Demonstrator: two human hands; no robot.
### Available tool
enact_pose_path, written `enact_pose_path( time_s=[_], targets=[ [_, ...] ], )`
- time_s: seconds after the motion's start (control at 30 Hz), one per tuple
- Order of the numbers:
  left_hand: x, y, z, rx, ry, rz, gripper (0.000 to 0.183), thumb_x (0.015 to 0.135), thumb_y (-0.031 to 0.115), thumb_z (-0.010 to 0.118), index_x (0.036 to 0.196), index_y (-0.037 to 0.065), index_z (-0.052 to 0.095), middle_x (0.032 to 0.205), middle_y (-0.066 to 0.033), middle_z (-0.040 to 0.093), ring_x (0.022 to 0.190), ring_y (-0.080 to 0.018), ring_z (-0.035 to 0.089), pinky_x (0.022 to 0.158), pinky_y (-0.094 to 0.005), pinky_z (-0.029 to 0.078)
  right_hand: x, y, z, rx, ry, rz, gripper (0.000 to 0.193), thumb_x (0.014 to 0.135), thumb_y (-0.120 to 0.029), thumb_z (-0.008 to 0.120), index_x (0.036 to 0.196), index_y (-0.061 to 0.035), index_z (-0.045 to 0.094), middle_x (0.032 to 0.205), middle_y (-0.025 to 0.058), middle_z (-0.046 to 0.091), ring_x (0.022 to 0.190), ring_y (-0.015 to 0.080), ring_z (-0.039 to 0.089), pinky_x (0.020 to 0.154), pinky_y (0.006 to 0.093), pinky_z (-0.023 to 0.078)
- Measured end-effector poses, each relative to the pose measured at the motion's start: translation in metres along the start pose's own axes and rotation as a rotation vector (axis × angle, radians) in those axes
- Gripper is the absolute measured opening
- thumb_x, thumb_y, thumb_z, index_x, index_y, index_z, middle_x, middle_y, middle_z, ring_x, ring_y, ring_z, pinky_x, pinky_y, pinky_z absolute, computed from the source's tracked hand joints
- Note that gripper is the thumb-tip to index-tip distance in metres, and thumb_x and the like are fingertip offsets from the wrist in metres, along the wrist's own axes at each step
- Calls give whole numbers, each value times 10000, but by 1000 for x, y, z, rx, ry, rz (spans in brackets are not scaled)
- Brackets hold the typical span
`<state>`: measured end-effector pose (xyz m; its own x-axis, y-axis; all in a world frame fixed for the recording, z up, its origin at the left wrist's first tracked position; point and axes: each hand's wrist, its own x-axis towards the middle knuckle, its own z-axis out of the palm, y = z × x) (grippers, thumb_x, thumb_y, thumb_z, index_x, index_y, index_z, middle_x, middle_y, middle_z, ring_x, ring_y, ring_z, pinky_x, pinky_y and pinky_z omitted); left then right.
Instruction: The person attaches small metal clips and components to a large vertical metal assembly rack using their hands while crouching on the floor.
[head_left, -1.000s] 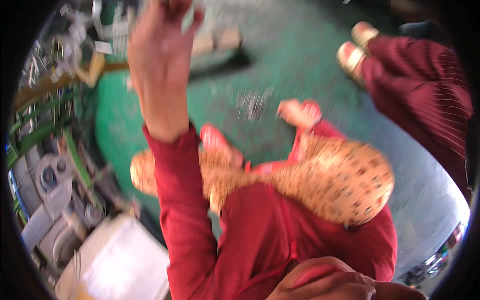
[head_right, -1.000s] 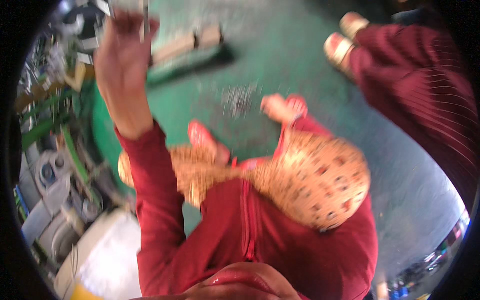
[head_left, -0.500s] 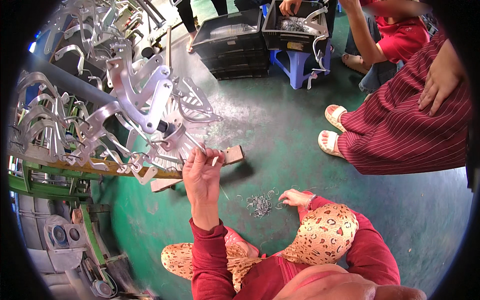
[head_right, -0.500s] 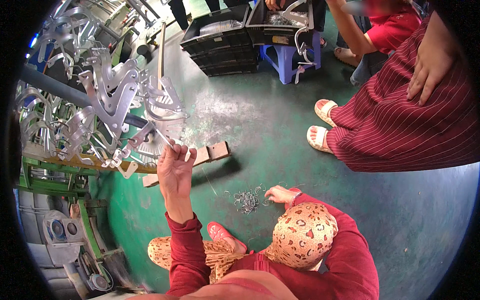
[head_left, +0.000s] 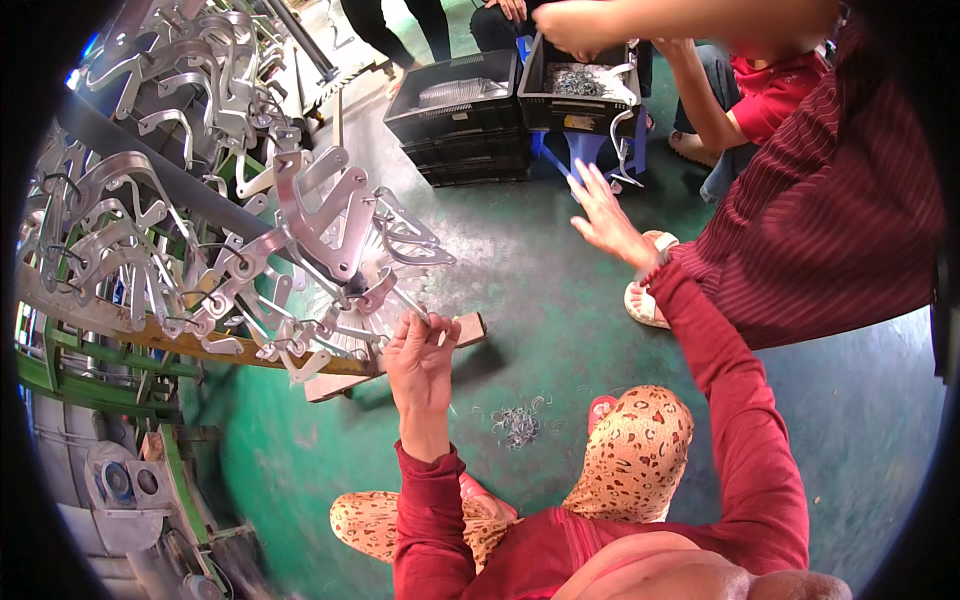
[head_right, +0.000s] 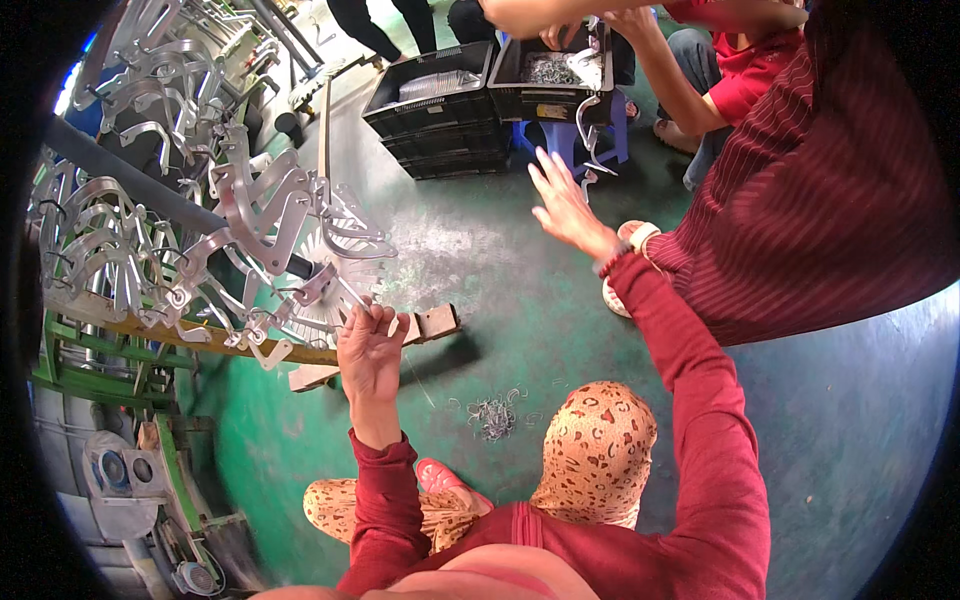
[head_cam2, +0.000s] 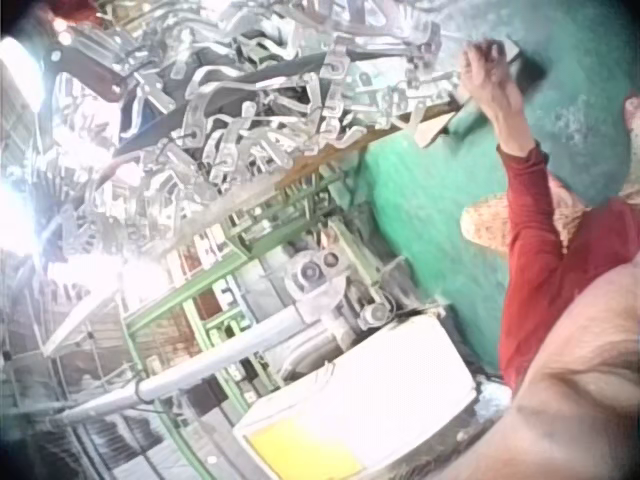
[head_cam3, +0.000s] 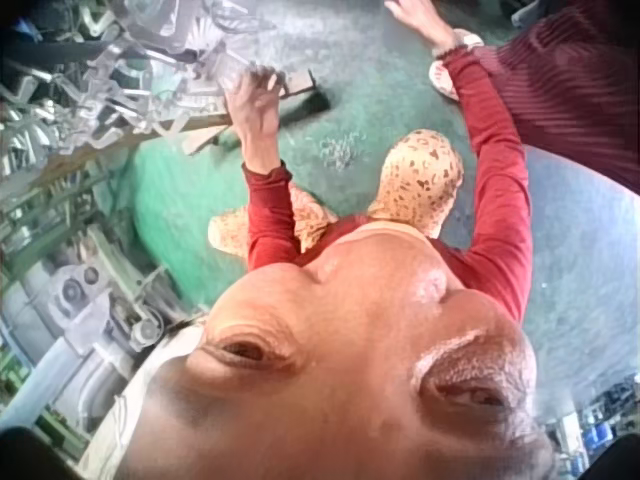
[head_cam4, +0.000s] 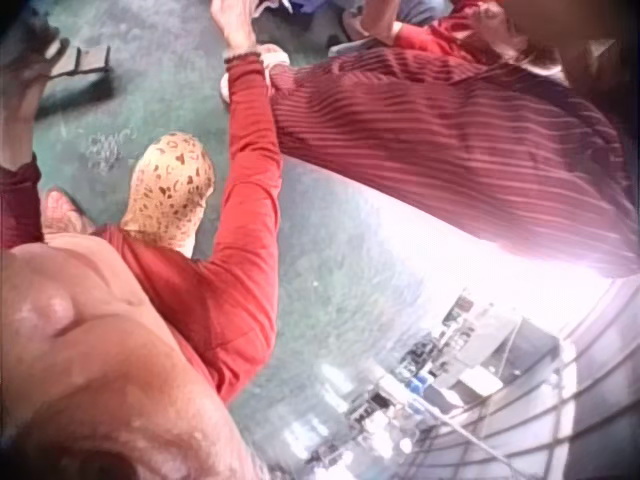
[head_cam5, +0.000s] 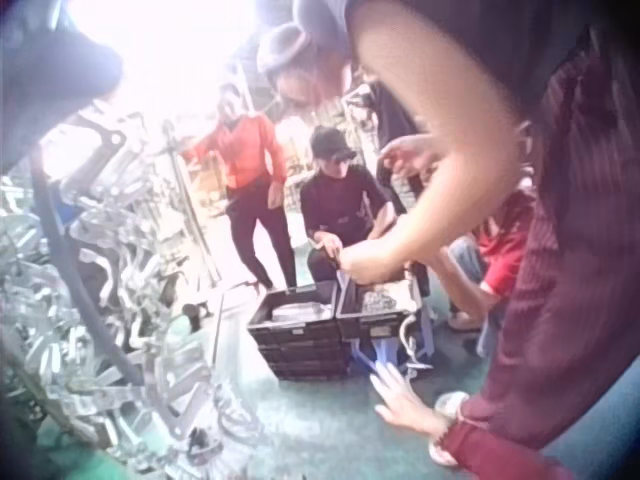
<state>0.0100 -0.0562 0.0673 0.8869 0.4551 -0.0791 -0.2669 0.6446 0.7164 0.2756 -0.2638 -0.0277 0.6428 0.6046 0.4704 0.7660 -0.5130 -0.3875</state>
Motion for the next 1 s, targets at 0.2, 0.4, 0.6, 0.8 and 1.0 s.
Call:
enact_pose_path(
  time_s=[0.2,0.4,0.6,0.8,1.0],
  targets=[
    [-1,5,4,27,-4,-3,101,874,136,566,956,78,565,801,-2,611,805,-132,578,834,-392,428,122,-12,-17,-257,300,-81,641,720,-71,539,1243,189,275,1301,413,211,1268,506,181,1077,480,184],
    [-1,7,9,31,10,-11,86,877,138,563,937,77,576,799,-16,616,794,-144,587,827,-386,435,163,2,-36,-64,-255,390,284,715,-79,520,954,8,647,969,254,606,946,370,595,823,418,477],
    [3,3,10,21,1,1,87,873,153,573,870,69,595,800,-38,617,805,-166,588,824,-367,443,140,9,-34,8,-600,485,366,738,-170,654,1051,12,606,1058,215,602,1010,353,578,824,430,471],
    [0,2,9,28,2,-22,80,870,153,579,868,75,596,803,-29,613,817,-169,586,820,-375,439,143,35,-16,33,-351,581,311,740,-114,555,1016,16,618,1035,220,608,995,349,586,793,419,483],
    [2,0,19,56,-9,-14,81,865,151,585,876,71,597,805,-28,612,809,-172,585,812,-377,440,140,53,18,-165,-157,349,441,769,-186,581,1120,51,456,955,206,615,883,302,614,748,344,492]
  ],
)
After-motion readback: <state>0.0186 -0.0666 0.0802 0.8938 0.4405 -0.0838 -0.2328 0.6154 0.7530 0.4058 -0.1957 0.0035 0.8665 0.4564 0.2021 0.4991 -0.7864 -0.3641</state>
